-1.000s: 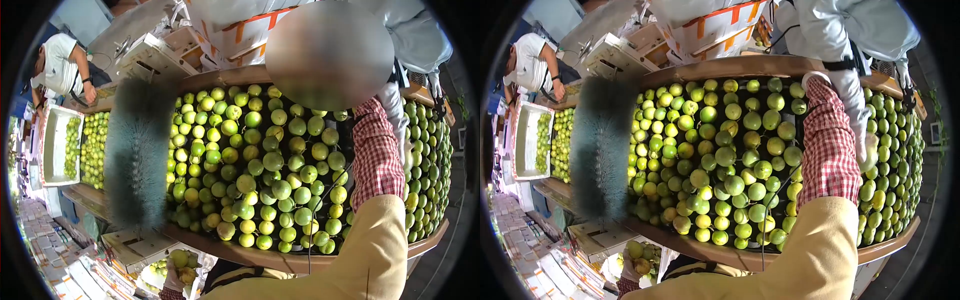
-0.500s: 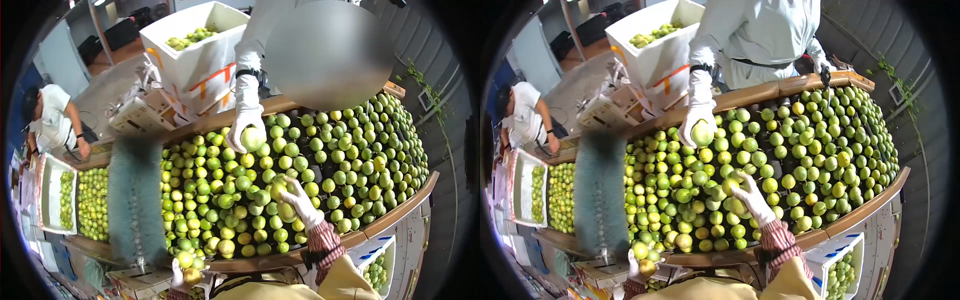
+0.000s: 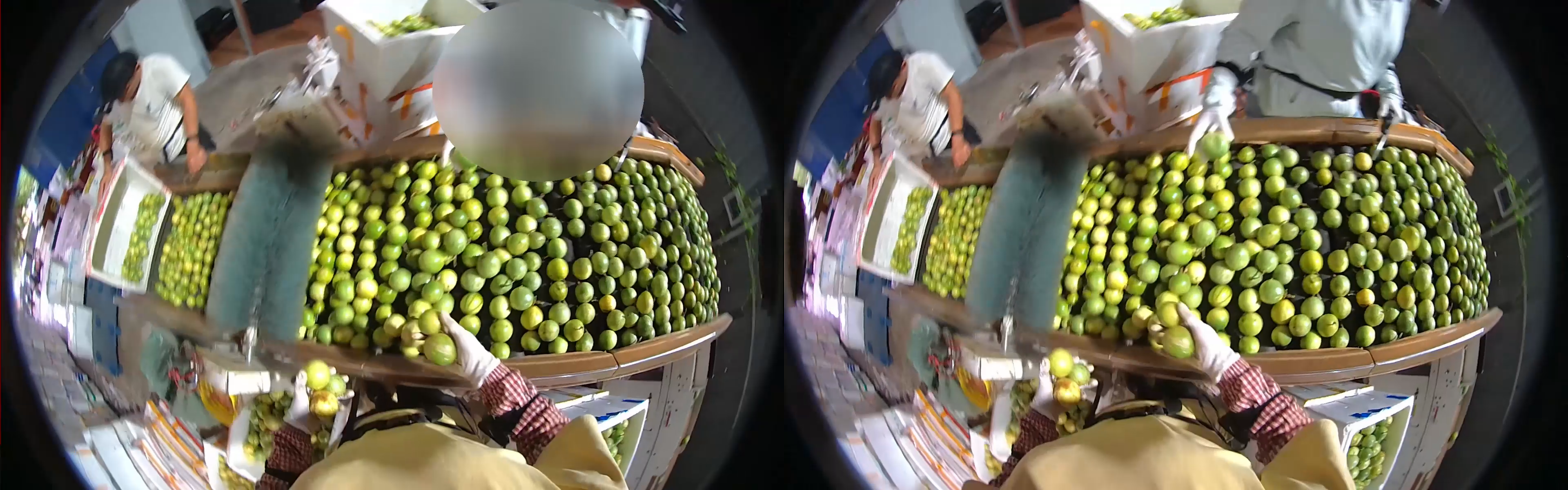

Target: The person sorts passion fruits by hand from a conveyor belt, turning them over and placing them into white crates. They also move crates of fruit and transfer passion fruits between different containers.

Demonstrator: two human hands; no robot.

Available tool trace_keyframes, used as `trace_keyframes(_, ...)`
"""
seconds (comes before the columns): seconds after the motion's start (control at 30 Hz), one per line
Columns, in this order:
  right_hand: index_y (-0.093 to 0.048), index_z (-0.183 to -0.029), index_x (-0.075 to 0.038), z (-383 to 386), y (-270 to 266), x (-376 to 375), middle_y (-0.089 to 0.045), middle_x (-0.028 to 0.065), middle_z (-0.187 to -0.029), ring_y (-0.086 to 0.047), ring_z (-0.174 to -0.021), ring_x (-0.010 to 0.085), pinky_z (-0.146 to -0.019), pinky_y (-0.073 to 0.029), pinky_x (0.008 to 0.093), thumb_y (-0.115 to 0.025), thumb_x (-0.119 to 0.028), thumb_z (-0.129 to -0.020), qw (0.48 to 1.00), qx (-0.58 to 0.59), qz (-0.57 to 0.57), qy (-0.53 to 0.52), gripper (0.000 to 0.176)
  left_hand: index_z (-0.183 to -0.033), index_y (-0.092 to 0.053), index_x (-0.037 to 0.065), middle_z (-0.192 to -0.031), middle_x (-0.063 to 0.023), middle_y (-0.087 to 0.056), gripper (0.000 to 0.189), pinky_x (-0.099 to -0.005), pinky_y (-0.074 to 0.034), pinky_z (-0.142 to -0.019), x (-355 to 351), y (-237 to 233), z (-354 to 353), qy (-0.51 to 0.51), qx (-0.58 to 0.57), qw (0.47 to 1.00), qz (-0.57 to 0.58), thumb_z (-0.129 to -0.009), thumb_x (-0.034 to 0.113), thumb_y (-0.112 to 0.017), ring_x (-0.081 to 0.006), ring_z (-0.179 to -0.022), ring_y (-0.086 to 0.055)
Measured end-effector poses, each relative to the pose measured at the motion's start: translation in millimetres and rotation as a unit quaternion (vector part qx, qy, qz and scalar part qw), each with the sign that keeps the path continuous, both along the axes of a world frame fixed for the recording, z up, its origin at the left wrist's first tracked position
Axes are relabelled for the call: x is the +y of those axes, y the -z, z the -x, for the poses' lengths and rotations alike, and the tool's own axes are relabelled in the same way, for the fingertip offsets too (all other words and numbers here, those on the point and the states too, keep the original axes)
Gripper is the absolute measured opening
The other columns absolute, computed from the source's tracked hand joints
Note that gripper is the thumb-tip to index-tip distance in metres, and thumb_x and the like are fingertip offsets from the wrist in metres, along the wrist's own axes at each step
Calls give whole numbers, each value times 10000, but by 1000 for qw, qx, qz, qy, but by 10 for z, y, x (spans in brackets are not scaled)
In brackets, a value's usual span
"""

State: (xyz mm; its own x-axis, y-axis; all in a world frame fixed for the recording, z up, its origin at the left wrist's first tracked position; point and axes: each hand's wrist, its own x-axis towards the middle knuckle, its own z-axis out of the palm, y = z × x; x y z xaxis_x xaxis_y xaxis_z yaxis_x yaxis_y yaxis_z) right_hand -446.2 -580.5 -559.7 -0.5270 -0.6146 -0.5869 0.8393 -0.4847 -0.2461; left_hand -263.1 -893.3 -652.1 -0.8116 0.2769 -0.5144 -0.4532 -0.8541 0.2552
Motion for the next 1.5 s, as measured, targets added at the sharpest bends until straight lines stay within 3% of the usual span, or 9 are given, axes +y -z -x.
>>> trace_keyframes(0.2, -537, -1266, -71, -475, 541, -1284, -633, 91, -1099, -656, -869, 197, -738, -587, 357, -543, -326, -998, 938, 101, -133, -303, 370, -1274, -549, 99, -1176, -156, -643, 821, -501, -573, -774, -74, 66, -912, -131, -143, 971, 138, -831, 786, -475, -350, -1014, -659)
trace_keyframes(0.43, -422, -1369, 11, -1822, 693, -2788, -604, 183, -1208, -553, -1203, 241, -923, -488, 347, -674, -385, -886, 824, 103, -56, -554, 673, -1373, -482, 139, -1334, -69, -563, 812, -433, -545, -922, -587, 676, -2547, -320, -292, 895, 105, -820, 725, -581, -249, -1142, -595)
trace_keyframes(0.53, -476, -1327, 0, -2041, 936, -2891, -588, 216, -1219, -602, -1127, 306, -912, -505, 376, -707, -315, -846, 636, 526, -174, -537, 619, -1500, -273, 172, -1519, -80, -321, 785, -554, -438, -1025, -866, 1002, -3087, -383, -322, 860, 103, -901, 565, -592, -335, -1351, -383)
trace_keyframes(0.6, -528, -1301, -20, -1557, 687, -2624, -584, 203, -1243, -600, -1120, 353, -967, -483, 392, -743, -254, -766, 544, 656, -224, -472, 622, -1496, -302, 169, -1477, -182, -328, 758, -573, -469, -977, -1007, 1594, -3794, -7, -368, 766, 527, -888, 486, -626, -371, -1276, -462)
trace_keyframes(0.77, -664, -1149, -163, -459, 236, -1496, -628, 108, -1173, -621, -971, 322, -750, -519, 430, -750, -249, -735, 242, 674, -623, -315, 431, -1357, -427, 97, -1353, -178, -469, 496, -533, -546, -862, -1100, 1503, -3213, -138, -488, 806, 307, -942, 338, -553, -399, -1135, -553)
trace_keyframes(0.97, -605, -1249, -150, -237, 946, -543, -528, 112, -1368, -567, -1095, 364, -913, -462, 452, -769, -131, -738, 415, 622, -595, -293, 537, -1160, -568, 20, -884, -91, -643, 242, -320, -568, -716, -857, 1815, -1884, -72, -175, 963, 193, -970, 168, -583, -200, -770, -657)
trace_keyframes(1.23, -472, -1397, -51, -828, 362, -1527, -553, 199, -1331, -521, -1252, 332, -1079, -411, 378, -828, -89, -676, 625, 627, -339, -318, 805, -1527, -252, 119, -1408, -180, -424, 779, -398, -559, -873, -166, 51, -55, 71, 24, 965, 251, -904, 160, -717, -239, -1227, -506)
trace_keyframes(1.37, -340, -1467, -24, -1023, 509, -1613, -494, 245, -1362, -486, -1270, 381, -1087, -389, 399, -824, -191, -722, 551, 700, -240, -385, 904, -1334, -493, 12, -1031, -52, -634, 448, -294, -573, -746, -580, 706, -487, 68, 24, 928, 366, -911, 57, -632, -151, -896, -635)
trace_keyframes(1.5, -620, -1072, -6, -418, 888, -1254, -625, 211, -1036, -602, -976, 400, -875, -495, 444, -720, -128, -729, 500, 667, -446, -326, 378, -1337, -443, 57, -1187, -146, -563, 504, -410, -594, -720, -1192, 781, -1300, -55, -252, 898, 357, -926, 280, -632, -278, -965, -631)
